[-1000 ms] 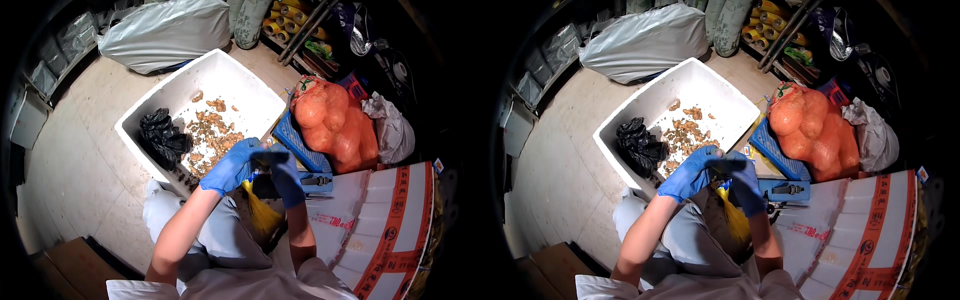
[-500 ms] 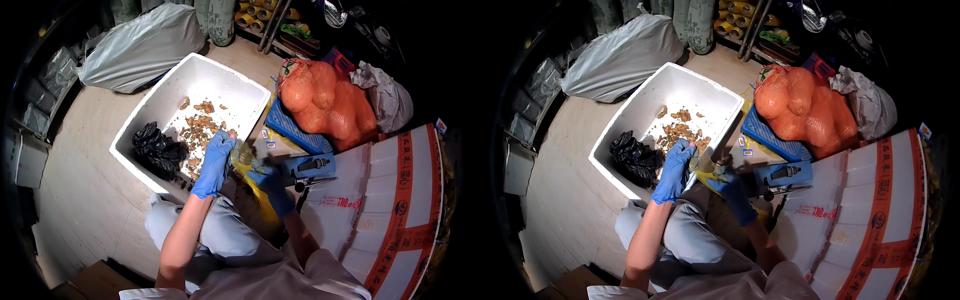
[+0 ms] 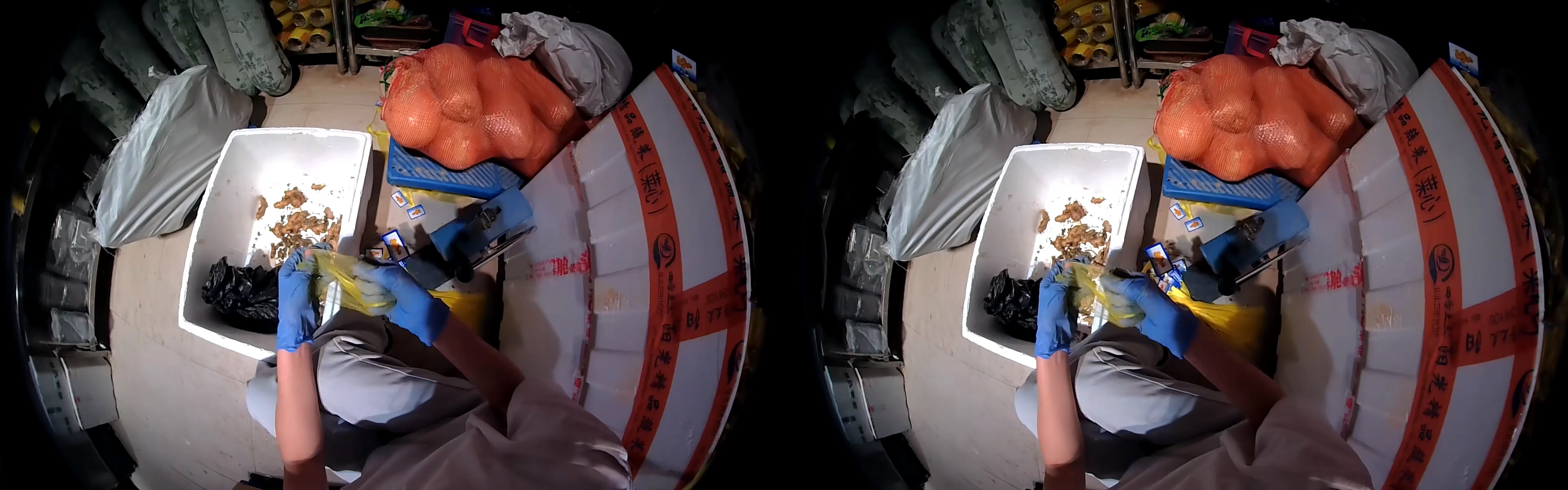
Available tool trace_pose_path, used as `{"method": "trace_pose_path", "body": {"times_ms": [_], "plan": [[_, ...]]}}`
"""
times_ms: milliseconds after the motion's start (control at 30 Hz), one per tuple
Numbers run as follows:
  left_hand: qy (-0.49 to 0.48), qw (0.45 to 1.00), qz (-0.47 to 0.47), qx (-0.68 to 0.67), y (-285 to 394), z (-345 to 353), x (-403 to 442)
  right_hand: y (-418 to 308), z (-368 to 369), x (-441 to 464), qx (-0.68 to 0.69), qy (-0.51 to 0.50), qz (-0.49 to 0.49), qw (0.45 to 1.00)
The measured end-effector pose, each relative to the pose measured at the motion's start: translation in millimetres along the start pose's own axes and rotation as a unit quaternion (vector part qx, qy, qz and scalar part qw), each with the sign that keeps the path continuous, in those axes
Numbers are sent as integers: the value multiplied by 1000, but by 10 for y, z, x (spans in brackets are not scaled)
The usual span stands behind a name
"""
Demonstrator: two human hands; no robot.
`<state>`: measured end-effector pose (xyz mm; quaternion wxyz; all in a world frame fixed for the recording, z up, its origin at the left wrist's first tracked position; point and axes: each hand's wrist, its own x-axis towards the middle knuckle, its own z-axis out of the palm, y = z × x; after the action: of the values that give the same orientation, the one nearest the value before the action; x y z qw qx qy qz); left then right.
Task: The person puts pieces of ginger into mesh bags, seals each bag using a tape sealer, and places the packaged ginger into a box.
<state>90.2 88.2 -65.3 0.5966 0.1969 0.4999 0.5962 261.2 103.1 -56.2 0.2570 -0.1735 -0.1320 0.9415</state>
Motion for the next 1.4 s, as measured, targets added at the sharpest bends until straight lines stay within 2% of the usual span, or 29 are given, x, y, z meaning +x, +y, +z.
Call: {"method": "trace_pose_path", "body": {"times_ms": [33,67,100,200,233,300,333,367,433,500,567,600,667,700,767,800,867,900,967,1033,1067,1100,1133,1167,1233,1300,1333,1367,1400], "plan": [[-4,998,-29,-63,27,17,-21,77,-93,44,3,1,-2,1000],[2,995,-48,-91,21,-5,-8,174,-255,127,-315,146,-114,931],[8,991,-66,-119,17,-22,3,237,-448,206,-590,271,-209,731],[-53,997,-48,28,-38,166,-42,151,-885,468,-519,335,-319,719],[-56,993,-19,106,-49,177,-33,60,-884,368,-326,258,-216,883],[-35,976,81,201,-107,92,49,-93,-477,106,-25,138,-157,978],[-27,977,80,197,-148,40,85,-123,-345,46,58,41,-144,987],[12,965,126,229,-181,-7,131,-105,-207,7,54,40,-137,988],[55,919,198,336,-121,-5,102,18,50,-90,-302,69,-283,908],[166,839,301,421,-200,-40,127,68,183,-62,-467,72,-337,814],[60,990,124,38,-103,-127,112,8,271,78,-159,76,-124,976],[18,996,25,-88,49,-89,26,-21,227,172,-383,132,-109,908],[-6,980,-47,-192,133,-22,-47,7,-131,301,-557,238,-209,768],[3,979,-61,-196,136,94,-74,-48,-283,345,-499,243,-193,809],[-47,997,-31,58,182,189,-95,-25,-478,268,-635,205,-442,600],[-33,990,21,136,204,212,-122,-83,-465,235,-637,197,-440,601],[20,969,82,233,94,110,-6,-173,-362,177,-822,136,-503,230],[65,931,138,332,77,79,20,-156,-166,146,-823,127,-503,231],[76,919,146,357,70,47,19,-89,203,53,-676,79,-377,628],[129,870,286,381,-21,5,27,-25,59,82,-699,62,-433,566],[127,922,227,288,2,31,26,-6,46,80,-655,80,-398,637],[131,922,227,286,41,3,-2,-19,-32,142,-632,88,-377,672],[31,993,104,54,103,-42,-41,-34,-109,206,-606,98,-357,704],[-72,980,-26,-183,212,-43,-101,-138,-307,416,-688,85,-284,662],[-77,971,-42,-224,224,-37,-112,-251,-351,483,-763,69,-208,608],[-114,982,-41,-145,183,90,-114,-293,-200,325,-816,117,-264,501],[-106,994,-3,-9,192,141,-122,-245,-356,297,-789,151,-327,498],[-107,994,1,-9,178,133,-99,-187,-355,271,-758,182,-388,492],[-69,988,47,128,139,106,-50,-252,-327,241,-787,132,-377,471]]}}
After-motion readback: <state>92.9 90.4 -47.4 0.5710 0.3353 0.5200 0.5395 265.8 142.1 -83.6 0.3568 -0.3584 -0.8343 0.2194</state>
